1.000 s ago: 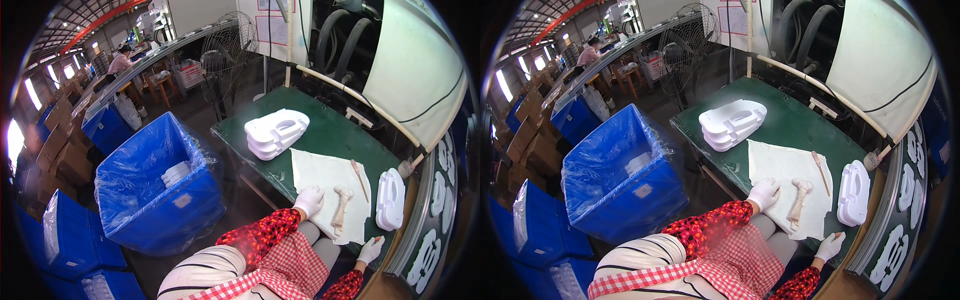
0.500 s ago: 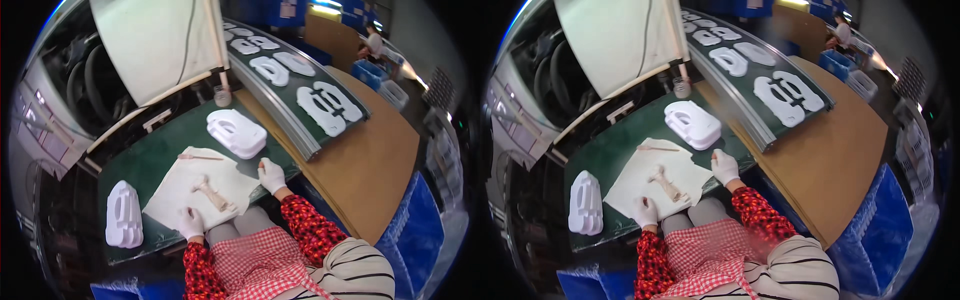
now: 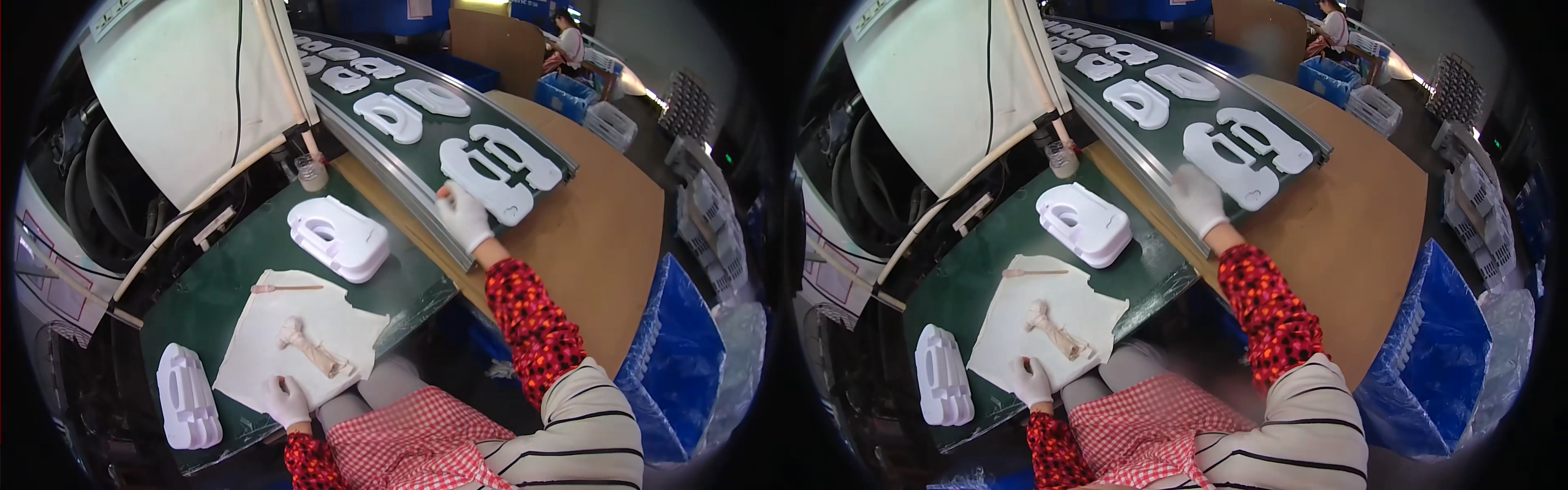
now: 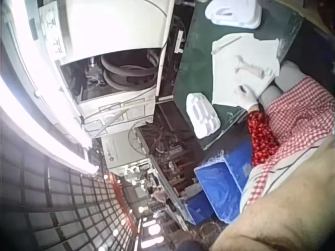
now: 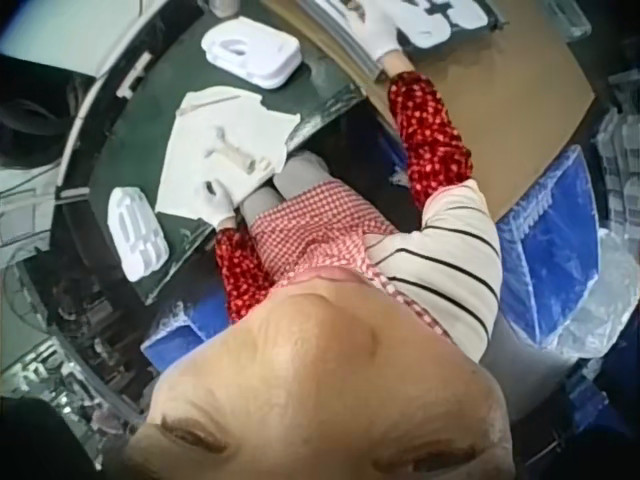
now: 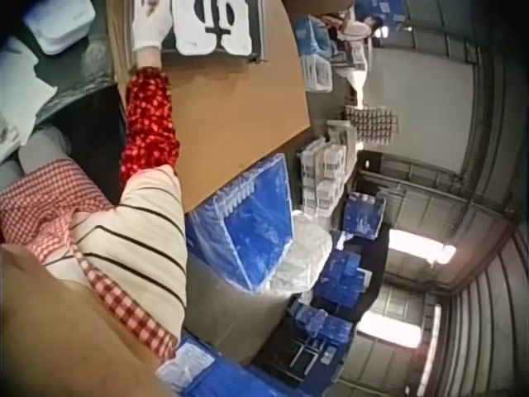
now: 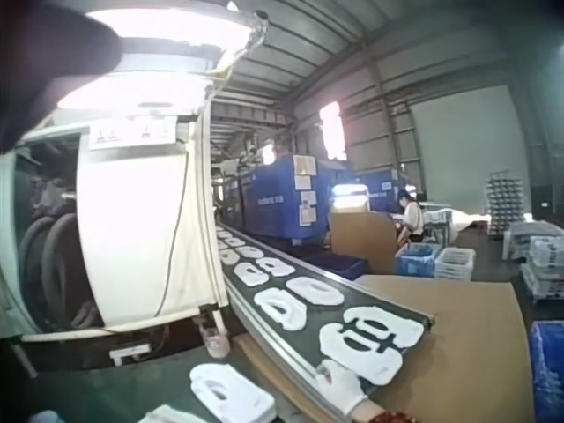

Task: The recorder is cleaning, inspecting, and stacking white plastic components at a manual assembly station.

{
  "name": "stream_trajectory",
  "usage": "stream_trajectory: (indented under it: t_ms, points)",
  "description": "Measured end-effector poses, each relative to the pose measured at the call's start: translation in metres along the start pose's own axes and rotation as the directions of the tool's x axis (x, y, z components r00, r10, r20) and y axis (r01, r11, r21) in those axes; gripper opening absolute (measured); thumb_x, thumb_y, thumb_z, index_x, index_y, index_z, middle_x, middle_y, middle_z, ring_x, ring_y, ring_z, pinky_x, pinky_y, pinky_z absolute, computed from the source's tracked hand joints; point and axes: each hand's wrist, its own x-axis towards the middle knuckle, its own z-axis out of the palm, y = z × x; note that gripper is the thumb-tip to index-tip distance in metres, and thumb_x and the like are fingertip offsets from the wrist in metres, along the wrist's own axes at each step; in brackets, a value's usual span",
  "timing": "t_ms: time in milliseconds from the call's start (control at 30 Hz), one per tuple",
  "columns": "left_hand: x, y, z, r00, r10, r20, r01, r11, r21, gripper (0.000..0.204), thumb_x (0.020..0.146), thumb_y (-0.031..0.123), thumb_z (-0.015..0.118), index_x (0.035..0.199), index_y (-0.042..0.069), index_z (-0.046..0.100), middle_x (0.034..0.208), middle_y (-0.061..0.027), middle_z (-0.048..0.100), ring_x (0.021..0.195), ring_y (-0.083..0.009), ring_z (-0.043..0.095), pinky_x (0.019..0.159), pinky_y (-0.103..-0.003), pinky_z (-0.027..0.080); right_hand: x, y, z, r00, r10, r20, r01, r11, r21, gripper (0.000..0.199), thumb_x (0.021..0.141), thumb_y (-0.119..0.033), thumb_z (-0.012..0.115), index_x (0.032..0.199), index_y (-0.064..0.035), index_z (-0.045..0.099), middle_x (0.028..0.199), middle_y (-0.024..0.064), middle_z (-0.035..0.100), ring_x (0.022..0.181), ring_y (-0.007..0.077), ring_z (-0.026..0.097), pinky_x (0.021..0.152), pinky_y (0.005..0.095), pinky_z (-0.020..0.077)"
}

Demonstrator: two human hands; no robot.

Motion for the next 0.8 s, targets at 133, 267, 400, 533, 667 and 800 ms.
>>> stream_trajectory:
  t_ms: [133,267,400,533,667,800]
  points:
    - [-0.002,-0.002,0.008,1.0,-0.012,0.004,0.012,1.0,0.025,0.009,0.078,0.008,0.059,0.075,0.001,0.055,0.074,-0.0156,0.053,0.07,-0.0326,0.052,0.063,-0.041,0.042,0.07,0.063,-0.023,0.987,0.094,-0.134,-0.104,0.992,-0.075,0.02,0.082,-0.016,0.054,0.101,-0.0082,0.058,0.083,0.0154,0.065,0.082,0.0319,0.064,0.074,0.0391,0.0491]
    - [-0.005,0.001,0.004,0.998,-0.054,0.02,0.054,0.998,0.023,0.008,0.077,0.006,0.059,0.073,0.001,0.053,0.074,-0.0156,0.052,0.07,-0.0328,0.051,0.063,-0.042,0.041,0.144,0.105,-0.018,0.998,0.039,-0.045,-0.051,0.958,-0.283,0.03,0.081,-0.012,0.052,0.112,-0.0093,0.054,0.104,0.0141,0.064,0.099,0.0319,0.06,0.086,0.0383,0.0464]
    - [-0.004,0.01,-0.002,0.996,-0.078,0.042,0.076,0.995,0.057,0.009,0.077,0.005,0.058,0.075,0.001,0.05,0.076,-0.016,0.051,0.072,-0.0341,0.05,0.064,-0.043,0.04,0.221,0.103,0.003,0.998,0.063,-0.008,-0.057,0.828,-0.557,0.046,0.078,-0.013,0.053,0.124,-0.0104,0.046,0.119,0.0184,0.057,0.108,0.0361,0.055,0.093,0.0431,0.0432]
    - [0.0,0.025,-0.009,0.996,-0.075,0.051,0.068,0.988,0.137,0.006,0.079,0.003,0.056,0.079,0.002,0.051,0.077,-0.0151,0.05,0.071,-0.0339,0.05,0.063,-0.041,0.041,0.274,0.096,0.033,0.977,0.185,0.106,-0.056,0.702,-0.71,0.07,0.076,-0.02,0.057,0.14,-0.0136,0.031,0.133,0.0184,0.047,0.119,0.0371,0.047,0.1,0.0434,0.0391]
    - [0.006,0.034,-0.012,0.987,-0.131,0.093,0.118,0.985,0.128,0.007,0.078,0.001,0.056,0.079,0.001,0.049,0.08,-0.0155,0.048,0.076,-0.0343,0.049,0.067,-0.041,0.039,0.303,0.125,0.056,0.96,0.188,0.209,0.066,0.571,-0.818,0.073,0.081,-0.04,0.052,0.144,-0.0165,0.024,0.143,0.0155,0.035,0.131,0.0349,0.035,0.105,0.0446,0.0328]
    - [0.008,0.037,-0.013,0.992,-0.084,0.09,0.072,0.989,0.126,0.007,0.078,0.001,0.055,0.08,0.0,0.048,0.081,-0.0157,0.047,0.076,-0.0346,0.048,0.067,-0.041,0.039,0.309,0.107,0.048,0.94,0.285,0.189,0.007,0.537,-0.844,0.084,0.075,-0.055,0.056,0.144,-0.0197,0.025,0.134,0.0192,0.046,0.12,0.0389,0.047,0.101,0.0448,0.0367]
